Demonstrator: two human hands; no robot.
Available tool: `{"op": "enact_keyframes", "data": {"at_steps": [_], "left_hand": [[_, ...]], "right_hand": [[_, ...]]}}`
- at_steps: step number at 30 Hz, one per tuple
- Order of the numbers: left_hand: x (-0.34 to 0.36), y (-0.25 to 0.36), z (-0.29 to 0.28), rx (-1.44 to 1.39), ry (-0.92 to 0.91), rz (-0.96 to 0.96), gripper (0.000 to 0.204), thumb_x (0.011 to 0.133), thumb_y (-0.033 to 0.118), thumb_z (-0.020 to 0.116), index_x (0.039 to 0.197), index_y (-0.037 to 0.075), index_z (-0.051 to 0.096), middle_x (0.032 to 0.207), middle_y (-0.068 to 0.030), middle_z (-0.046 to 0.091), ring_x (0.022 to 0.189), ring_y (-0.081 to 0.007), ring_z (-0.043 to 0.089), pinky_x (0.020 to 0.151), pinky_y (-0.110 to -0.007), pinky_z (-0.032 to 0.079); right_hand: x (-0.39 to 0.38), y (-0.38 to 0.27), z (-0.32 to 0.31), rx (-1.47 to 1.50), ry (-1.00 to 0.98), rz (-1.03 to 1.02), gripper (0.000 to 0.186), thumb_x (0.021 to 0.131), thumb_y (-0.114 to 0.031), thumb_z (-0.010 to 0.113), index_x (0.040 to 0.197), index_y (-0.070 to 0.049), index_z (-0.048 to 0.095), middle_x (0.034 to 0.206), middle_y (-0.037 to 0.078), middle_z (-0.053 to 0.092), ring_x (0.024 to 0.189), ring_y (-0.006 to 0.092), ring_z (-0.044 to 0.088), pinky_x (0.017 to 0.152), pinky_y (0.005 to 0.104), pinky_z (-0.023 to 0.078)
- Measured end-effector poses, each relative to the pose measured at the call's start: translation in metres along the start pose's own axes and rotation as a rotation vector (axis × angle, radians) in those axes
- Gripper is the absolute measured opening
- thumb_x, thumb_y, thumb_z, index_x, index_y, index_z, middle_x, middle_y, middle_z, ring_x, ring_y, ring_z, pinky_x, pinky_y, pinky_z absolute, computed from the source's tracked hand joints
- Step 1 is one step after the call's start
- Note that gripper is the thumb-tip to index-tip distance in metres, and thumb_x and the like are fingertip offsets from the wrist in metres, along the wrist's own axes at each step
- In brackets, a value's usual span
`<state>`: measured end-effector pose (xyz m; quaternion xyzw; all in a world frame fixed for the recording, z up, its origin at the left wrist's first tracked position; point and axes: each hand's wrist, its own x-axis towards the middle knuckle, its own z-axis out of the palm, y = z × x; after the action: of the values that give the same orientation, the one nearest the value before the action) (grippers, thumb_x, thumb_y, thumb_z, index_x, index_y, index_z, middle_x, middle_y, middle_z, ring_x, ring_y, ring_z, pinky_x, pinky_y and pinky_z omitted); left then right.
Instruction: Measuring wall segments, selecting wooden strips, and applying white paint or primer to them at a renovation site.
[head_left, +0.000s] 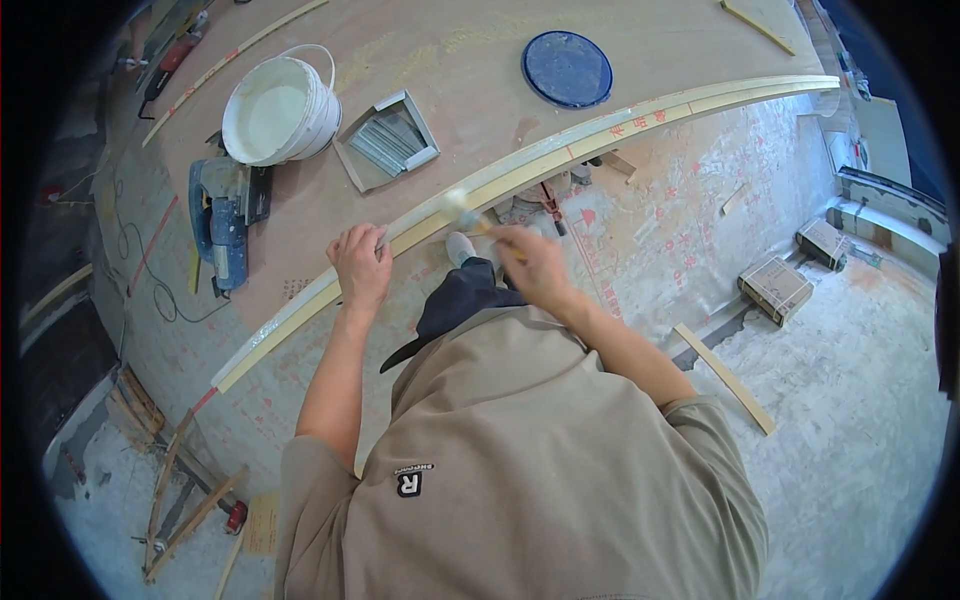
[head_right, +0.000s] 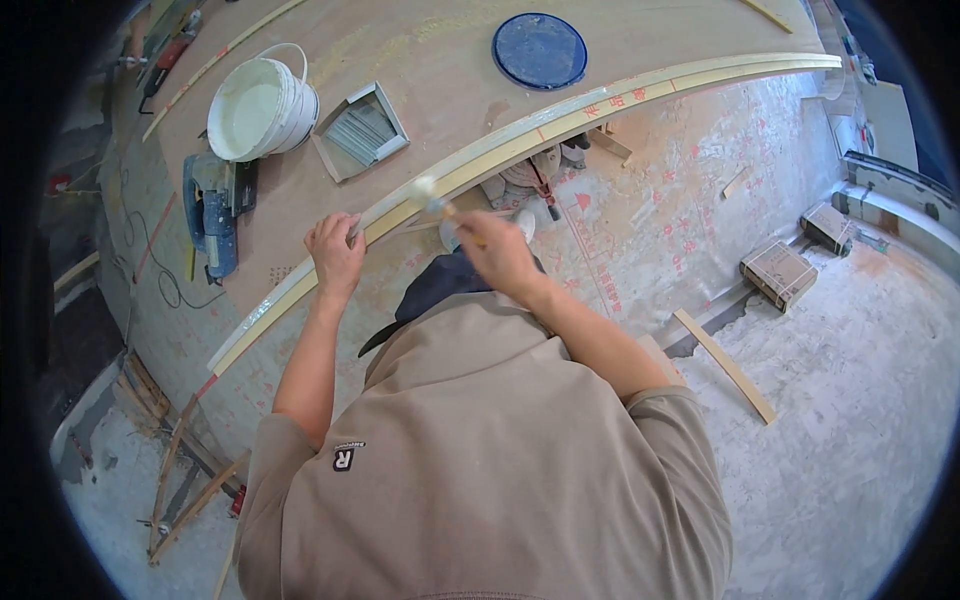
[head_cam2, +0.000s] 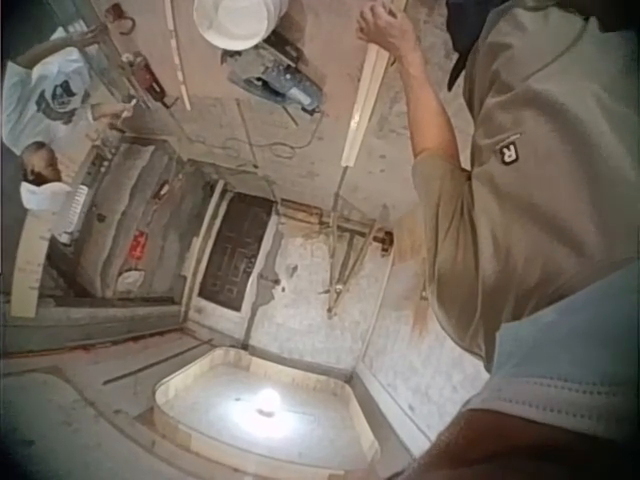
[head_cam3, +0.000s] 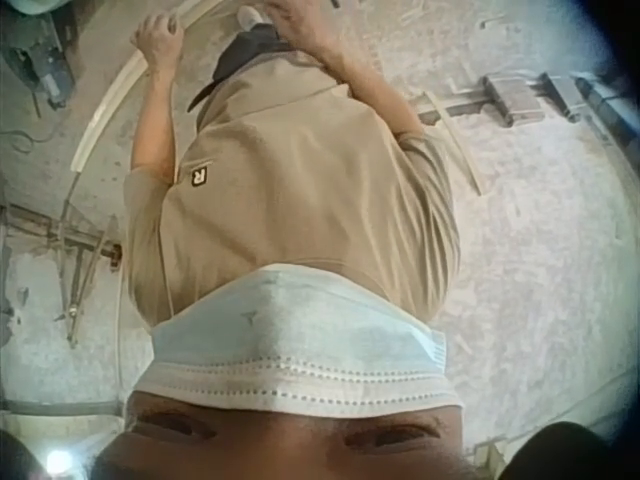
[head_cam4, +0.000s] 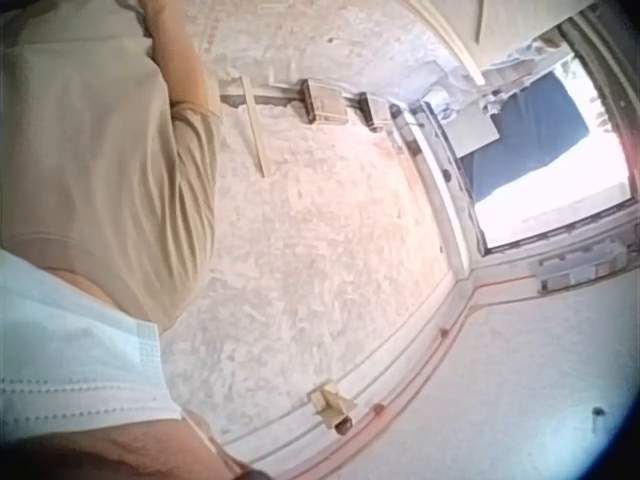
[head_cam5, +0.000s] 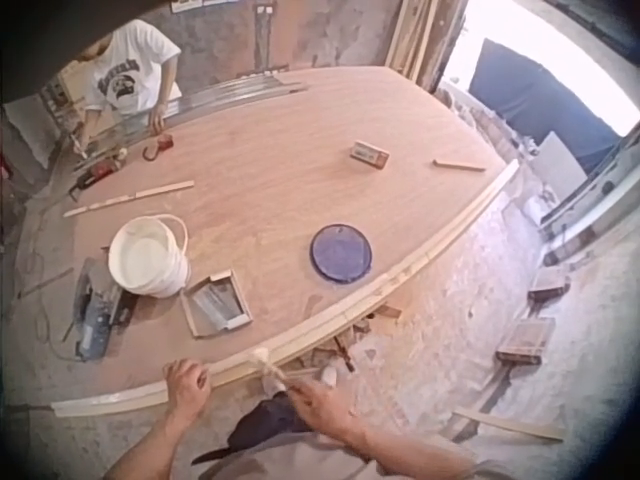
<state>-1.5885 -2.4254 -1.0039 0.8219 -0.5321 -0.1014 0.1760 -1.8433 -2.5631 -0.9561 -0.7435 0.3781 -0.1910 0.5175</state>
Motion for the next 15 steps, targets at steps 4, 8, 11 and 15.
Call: {"op": "enact_keyframes", "data": {"at_steps": [4, 8, 11, 15], "left_hand": [[0.000, 0.000, -0.001, -0.007, -0.012, -0.002, 0.026, 0.078, 0.013, 0.070, 0.103, 0.008, 0.068, 0.107, -0.0054, 0.062, 0.104, -0.0234, 0.055, 0.097, -0.042, 0.032], [-0.002, 0.002, -0.001, 0.007, -0.003, -0.020, 0.026, 0.078, 0.013, 0.070, 0.104, 0.009, 0.068, 0.107, -0.0056, 0.062, 0.105, -0.0236, 0.055, 0.097, -0.042, 0.032], [0.001, 0.004, 0.000, 0.009, -0.003, -0.023, 0.026, 0.078, 0.014, 0.070, 0.104, 0.009, 0.068, 0.106, -0.0054, 0.062, 0.106, -0.0235, 0.055, 0.097, -0.042, 0.033], [0.001, 0.004, 0.001, 0.011, -0.001, -0.013, 0.026, 0.078, 0.014, 0.069, 0.104, 0.009, 0.069, 0.106, -0.0050, 0.063, 0.106, -0.0237, 0.055, 0.097, -0.043, 0.033]], "right_hand": [[0.005, 0.002, -0.007, -0.032, 0.103, 0.027, 0.018, 0.087, -0.006, 0.065, 0.106, -0.004, 0.067, 0.097, 0.018, 0.069, 0.086, 0.0332, 0.068, 0.074, 0.0356, 0.053], [0.031, 0.070, -0.093, -0.108, 0.457, 0.122, 0.019, 0.093, -0.006, 0.061, 0.111, -0.003, 0.066, 0.084, 0.006, 0.068, 0.073, 0.0111, 0.062, 0.068, 0.0267, 0.051], [0.048, 0.086, -0.157, -0.104, 0.606, 0.205, 0.019, 0.095, -0.007, 0.059, 0.111, -0.002, 0.066, 0.084, 0.007, 0.068, 0.074, 0.0113, 0.062, 0.068, 0.0259, 0.050], [0.047, 0.097, -0.163, -0.188, 0.654, 0.085, 0.020, 0.091, -0.009, 0.062, 0.110, -0.003, 0.067, 0.086, 0.011, 0.069, 0.077, 0.0192, 0.066, 0.070, 0.0293, 0.052]]}}
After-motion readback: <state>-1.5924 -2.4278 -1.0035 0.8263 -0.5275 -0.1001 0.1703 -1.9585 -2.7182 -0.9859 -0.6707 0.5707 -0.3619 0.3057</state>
